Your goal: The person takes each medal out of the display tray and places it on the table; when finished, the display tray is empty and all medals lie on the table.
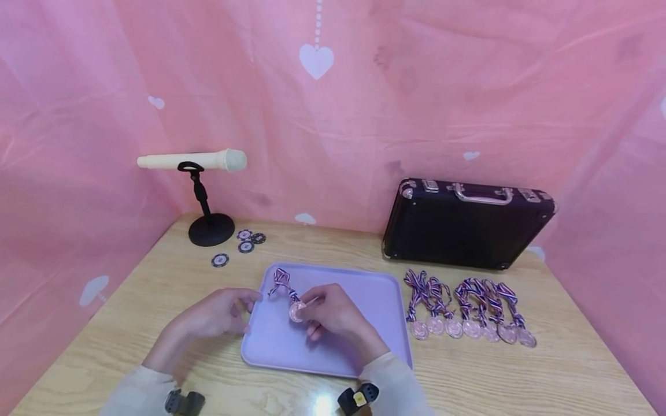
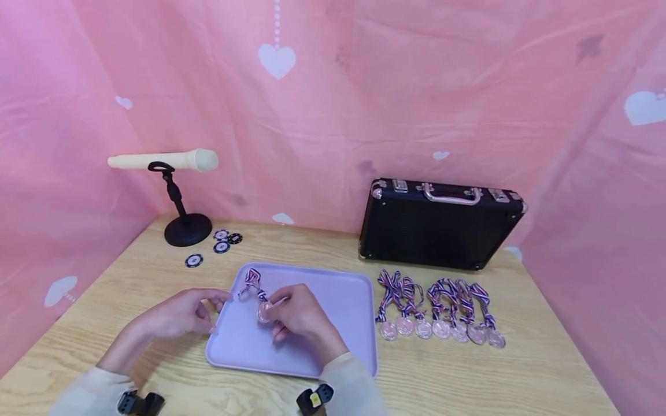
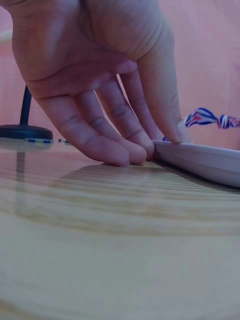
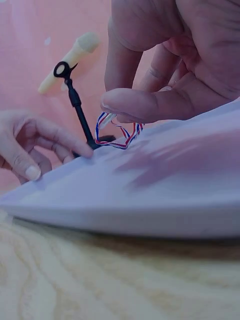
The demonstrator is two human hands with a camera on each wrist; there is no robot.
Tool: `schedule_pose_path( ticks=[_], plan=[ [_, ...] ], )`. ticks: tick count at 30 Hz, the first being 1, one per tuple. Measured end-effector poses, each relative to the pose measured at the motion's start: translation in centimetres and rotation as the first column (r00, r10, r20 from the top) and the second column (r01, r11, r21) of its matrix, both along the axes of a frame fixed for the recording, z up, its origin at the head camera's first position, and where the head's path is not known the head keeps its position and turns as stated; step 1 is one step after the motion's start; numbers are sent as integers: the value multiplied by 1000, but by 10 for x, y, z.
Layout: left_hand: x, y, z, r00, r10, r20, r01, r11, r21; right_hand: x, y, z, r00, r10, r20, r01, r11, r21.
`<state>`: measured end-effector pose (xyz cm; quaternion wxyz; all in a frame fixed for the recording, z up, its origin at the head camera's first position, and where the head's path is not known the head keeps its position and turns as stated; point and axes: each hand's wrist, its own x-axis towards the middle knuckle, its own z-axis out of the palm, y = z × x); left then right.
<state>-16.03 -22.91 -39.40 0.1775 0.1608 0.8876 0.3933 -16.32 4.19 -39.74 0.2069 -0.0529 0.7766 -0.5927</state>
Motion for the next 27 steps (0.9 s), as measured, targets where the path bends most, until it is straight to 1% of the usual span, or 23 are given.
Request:
schedule_pose_path(
  ticks=[5, 11, 15, 20, 25, 27],
  plan=[
    [-1, 2, 2, 1000, 19, 18, -19, 1000, -13, -1, 13, 8, 1000, -26, -10, 26, 999, -29],
    [-1, 2, 2, 1000, 10, 10, -10, 1000, -13, -3, 31, 16, 999, -50, -2, 50, 998, -45],
    [-2, 2, 2, 1000, 14, 17, -13, 1000, -21, -4, 47, 22, 998, -65, -5, 64, 996, -56],
    [0, 3, 2, 999, 19, 27, -18, 1000, -12, -4, 69, 31, 992, -129, -5, 128, 989, -67],
    [1, 2, 0, 1000, 10, 17, -10, 1000, -5, -1, 97, 38, 983, -182, -32, 180, 983, -46],
    [2, 1, -1, 1000, -6, 10, 6, 1000, 7, 2, 110, 40, 978, -206, -39, 205, 978, -39]
  ],
)
